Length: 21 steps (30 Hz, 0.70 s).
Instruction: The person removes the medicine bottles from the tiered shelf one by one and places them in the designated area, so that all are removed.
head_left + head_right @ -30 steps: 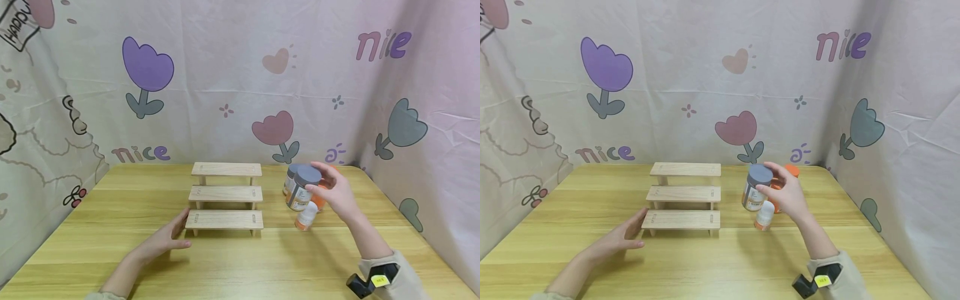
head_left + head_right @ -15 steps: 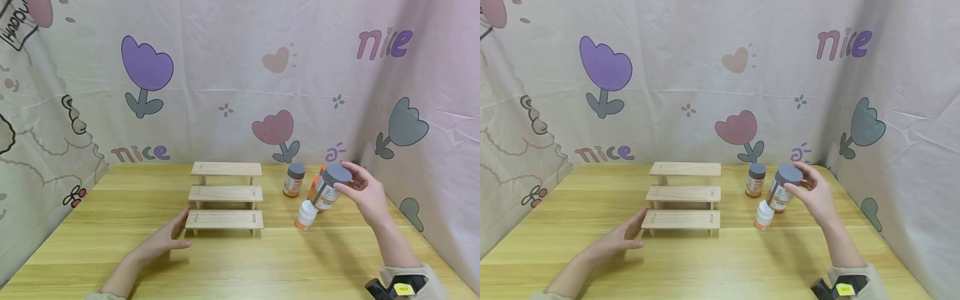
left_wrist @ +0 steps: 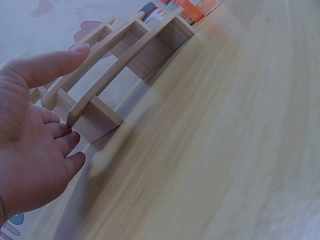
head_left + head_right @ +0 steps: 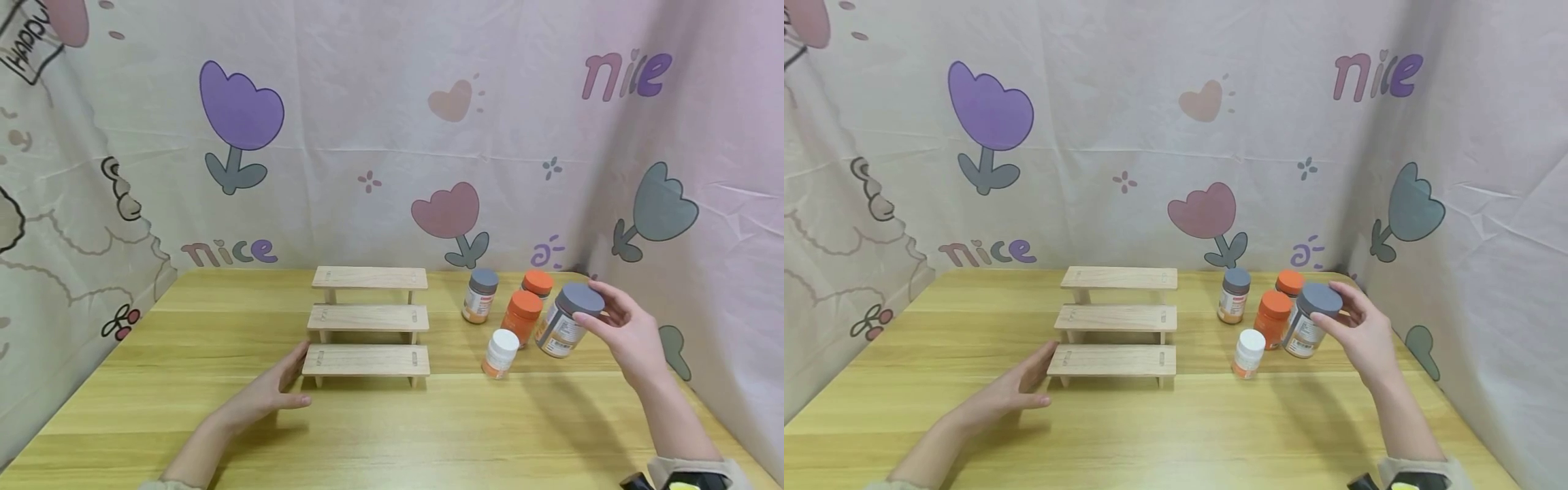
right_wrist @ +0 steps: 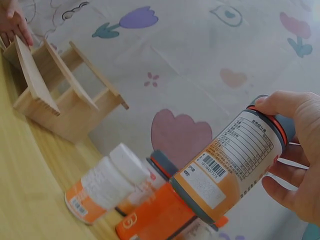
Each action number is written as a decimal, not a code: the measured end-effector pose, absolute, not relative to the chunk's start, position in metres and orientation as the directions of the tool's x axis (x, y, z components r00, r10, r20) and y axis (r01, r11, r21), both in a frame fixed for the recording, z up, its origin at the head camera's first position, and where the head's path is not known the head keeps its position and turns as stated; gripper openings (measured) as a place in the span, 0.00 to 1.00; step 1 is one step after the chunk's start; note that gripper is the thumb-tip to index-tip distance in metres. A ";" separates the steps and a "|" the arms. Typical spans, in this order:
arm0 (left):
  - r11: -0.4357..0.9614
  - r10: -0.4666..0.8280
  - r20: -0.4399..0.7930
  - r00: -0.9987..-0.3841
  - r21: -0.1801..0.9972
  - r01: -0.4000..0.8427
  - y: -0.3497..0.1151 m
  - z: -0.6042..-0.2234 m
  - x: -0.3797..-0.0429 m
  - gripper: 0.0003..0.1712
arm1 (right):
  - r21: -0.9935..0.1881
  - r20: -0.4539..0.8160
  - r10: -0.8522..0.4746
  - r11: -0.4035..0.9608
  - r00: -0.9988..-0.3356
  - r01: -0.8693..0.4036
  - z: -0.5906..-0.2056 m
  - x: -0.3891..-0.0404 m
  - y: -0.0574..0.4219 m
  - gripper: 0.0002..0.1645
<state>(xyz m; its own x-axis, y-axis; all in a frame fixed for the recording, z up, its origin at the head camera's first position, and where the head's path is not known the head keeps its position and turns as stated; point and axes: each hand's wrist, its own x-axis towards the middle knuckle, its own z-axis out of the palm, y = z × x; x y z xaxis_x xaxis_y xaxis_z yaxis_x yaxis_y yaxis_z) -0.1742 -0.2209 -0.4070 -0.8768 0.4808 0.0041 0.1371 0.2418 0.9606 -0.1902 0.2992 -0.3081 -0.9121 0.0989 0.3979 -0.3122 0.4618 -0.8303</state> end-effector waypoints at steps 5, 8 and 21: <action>0.250 0.479 0.005 -0.878 0.958 0.142 -0.221 -0.407 -0.173 0.57 | -0.823 0.369 0.108 0.501 -0.923 -0.270 -0.316 -0.190 0.308 0.35; 0.250 0.480 0.004 -0.877 0.958 0.141 -0.221 -0.407 -0.173 0.57 | -0.836 0.358 0.120 0.482 -0.926 -0.261 -0.321 -0.190 0.313 0.33; 0.244 0.480 0.005 -0.877 0.960 0.139 -0.220 -0.407 -0.173 0.57 | -0.835 0.295 0.149 0.521 -0.944 -0.178 -0.340 -0.195 0.330 0.36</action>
<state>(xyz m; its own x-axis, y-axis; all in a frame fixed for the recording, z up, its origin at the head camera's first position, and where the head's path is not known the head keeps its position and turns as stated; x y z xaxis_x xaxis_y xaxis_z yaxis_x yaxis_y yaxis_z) -0.1728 -0.2203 -0.4068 -0.8770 0.4804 0.0047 0.1386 0.2437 0.9599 -0.1953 0.3298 -0.3404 -0.9439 0.1492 0.2947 -0.1783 0.5208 -0.8348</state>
